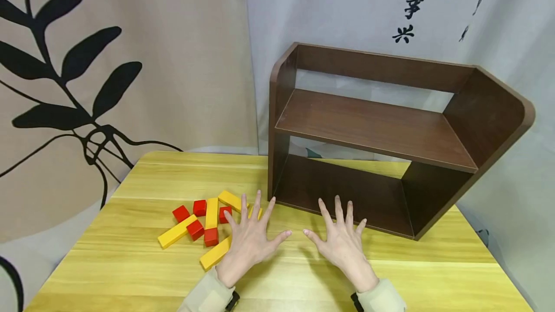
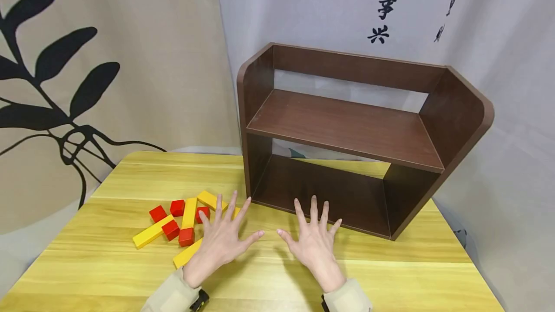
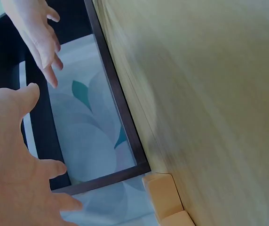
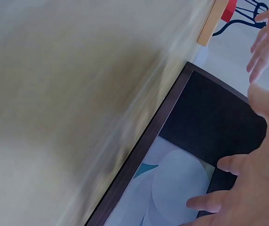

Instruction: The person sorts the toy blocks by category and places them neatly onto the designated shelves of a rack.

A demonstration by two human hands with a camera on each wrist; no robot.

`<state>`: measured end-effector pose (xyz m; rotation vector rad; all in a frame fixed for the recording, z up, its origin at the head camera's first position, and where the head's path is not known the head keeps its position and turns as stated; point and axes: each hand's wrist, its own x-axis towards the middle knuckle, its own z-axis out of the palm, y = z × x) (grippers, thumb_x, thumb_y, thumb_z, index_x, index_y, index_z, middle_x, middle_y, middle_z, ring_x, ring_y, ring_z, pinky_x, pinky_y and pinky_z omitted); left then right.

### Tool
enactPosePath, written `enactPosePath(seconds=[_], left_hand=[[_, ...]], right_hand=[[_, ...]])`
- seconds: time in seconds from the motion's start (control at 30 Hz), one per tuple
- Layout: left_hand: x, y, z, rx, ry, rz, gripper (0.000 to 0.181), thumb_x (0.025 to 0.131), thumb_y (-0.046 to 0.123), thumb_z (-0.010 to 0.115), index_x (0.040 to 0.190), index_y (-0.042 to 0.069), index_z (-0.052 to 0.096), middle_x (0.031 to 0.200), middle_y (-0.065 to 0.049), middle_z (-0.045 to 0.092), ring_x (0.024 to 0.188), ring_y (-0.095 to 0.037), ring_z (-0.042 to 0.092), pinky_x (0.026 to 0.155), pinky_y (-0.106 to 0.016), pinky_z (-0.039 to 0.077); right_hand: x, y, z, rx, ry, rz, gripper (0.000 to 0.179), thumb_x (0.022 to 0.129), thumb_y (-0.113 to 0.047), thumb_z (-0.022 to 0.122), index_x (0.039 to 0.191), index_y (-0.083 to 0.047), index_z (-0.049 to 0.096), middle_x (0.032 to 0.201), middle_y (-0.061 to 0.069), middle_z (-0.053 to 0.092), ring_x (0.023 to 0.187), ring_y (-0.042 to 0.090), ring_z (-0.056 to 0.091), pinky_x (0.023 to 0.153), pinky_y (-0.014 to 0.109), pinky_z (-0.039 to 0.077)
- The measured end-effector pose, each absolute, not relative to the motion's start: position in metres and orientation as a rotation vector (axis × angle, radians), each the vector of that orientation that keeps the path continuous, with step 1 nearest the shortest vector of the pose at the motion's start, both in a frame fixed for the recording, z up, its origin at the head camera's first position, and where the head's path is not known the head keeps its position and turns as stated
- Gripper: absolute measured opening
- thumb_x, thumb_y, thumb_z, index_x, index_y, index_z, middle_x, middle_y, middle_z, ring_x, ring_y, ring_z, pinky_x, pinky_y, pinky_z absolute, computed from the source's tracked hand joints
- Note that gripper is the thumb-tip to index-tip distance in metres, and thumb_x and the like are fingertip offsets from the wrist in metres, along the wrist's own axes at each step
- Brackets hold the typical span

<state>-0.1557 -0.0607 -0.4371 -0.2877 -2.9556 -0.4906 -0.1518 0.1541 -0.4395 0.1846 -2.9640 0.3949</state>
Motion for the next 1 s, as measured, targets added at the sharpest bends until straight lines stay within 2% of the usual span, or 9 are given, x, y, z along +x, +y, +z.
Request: enactPosePath(seconds=[0.2, 0.57, 0.63, 0.7, 0.8, 0.9, 1.0], left_hand=[[-0.157, -0.062, -0.436, -0.284, -2.959, -0.472, 0.085, 0.082, 0.073, 0.048, 0.151, 0.029, 0.026, 0.161, -0.009, 0.010, 0.146, -0.046, 0.001, 0.100, -0.082, 0.006], [-0.159, -0.069, -0.434, -0.260, -2.956, -0.453, 0.083, 0.083, 0.071, 0.049, 0.150, 0.028, 0.028, 0.160, -0.009, 0.014, 0.145, -0.047, 0.008, 0.102, -0.080, 0.007], [-0.159, -0.073, -0.433, -0.254, -2.955, -0.443, 0.082, 0.083, 0.071, 0.049, 0.150, 0.028, 0.029, 0.160, -0.009, 0.017, 0.145, -0.047, 0.012, 0.104, -0.078, 0.012], [-0.160, -0.079, -0.433, -0.251, -2.940, -0.446, 0.080, 0.084, 0.068, 0.051, 0.149, 0.026, 0.032, 0.157, -0.011, 0.025, 0.143, -0.047, 0.019, 0.106, -0.075, 0.018], [-0.163, -0.093, -0.432, -0.266, -2.881, -0.485, 0.074, 0.086, 0.060, 0.056, 0.145, 0.019, 0.040, 0.148, -0.016, 0.042, 0.135, -0.047, 0.036, 0.104, -0.067, 0.032], [-0.167, -0.110, -0.433, -0.262, -2.799, -0.556, 0.062, 0.088, 0.047, 0.062, 0.136, 0.009, 0.052, 0.132, -0.020, 0.057, 0.121, -0.043, 0.054, 0.092, -0.057, 0.049], [-0.169, -0.130, -0.434, -0.200, -2.734, -0.612, 0.048, 0.088, 0.034, 0.066, 0.124, 0.003, 0.061, 0.119, -0.019, 0.065, 0.103, -0.038, 0.064, 0.071, -0.049, 0.057]], right_hand=[[-0.152, 0.157, -0.435, 0.176, -2.980, 0.393, 0.085, 0.085, -0.064, 0.054, 0.153, -0.027, 0.019, 0.159, 0.020, 0.011, 0.143, 0.052, 0.007, 0.100, 0.080, 0.011], [-0.149, 0.175, -0.424, 0.153, -2.899, 0.394, 0.081, 0.086, -0.062, 0.056, 0.151, -0.026, 0.025, 0.155, 0.020, 0.025, 0.140, 0.051, 0.021, 0.104, 0.075, 0.020], [-0.148, 0.183, -0.420, 0.142, -2.874, 0.404, 0.078, 0.087, -0.060, 0.055, 0.151, -0.024, 0.027, 0.153, 0.021, 0.031, 0.138, 0.050, 0.027, 0.105, 0.073, 0.024], [-0.148, 0.194, -0.414, 0.122, -2.827, 0.418, 0.075, 0.089, -0.058, 0.054, 0.149, -0.021, 0.031, 0.148, 0.021, 0.039, 0.133, 0.049, 0.037, 0.102, 0.069, 0.032], [-0.146, 0.217, -0.401, 0.077, -2.715, 0.443, 0.065, 0.091, -0.051, 0.056, 0.142, -0.013, 0.043, 0.135, 0.023, 0.052, 0.116, 0.048, 0.053, 0.087, 0.063, 0.046], [-0.145, 0.244, -0.386, -0.006, -2.569, 0.473, 0.051, 0.091, -0.041, 0.060, 0.129, -0.006, 0.056, 0.118, 0.024, 0.063, 0.099, 0.046, 0.061, 0.071, 0.059, 0.049], [-0.143, 0.271, -0.371, -0.095, -2.426, 0.494, 0.039, 0.090, -0.030, 0.064, 0.118, -0.001, 0.062, 0.106, 0.024, 0.068, 0.092, 0.045, 0.063, 0.071, 0.058, 0.048]])
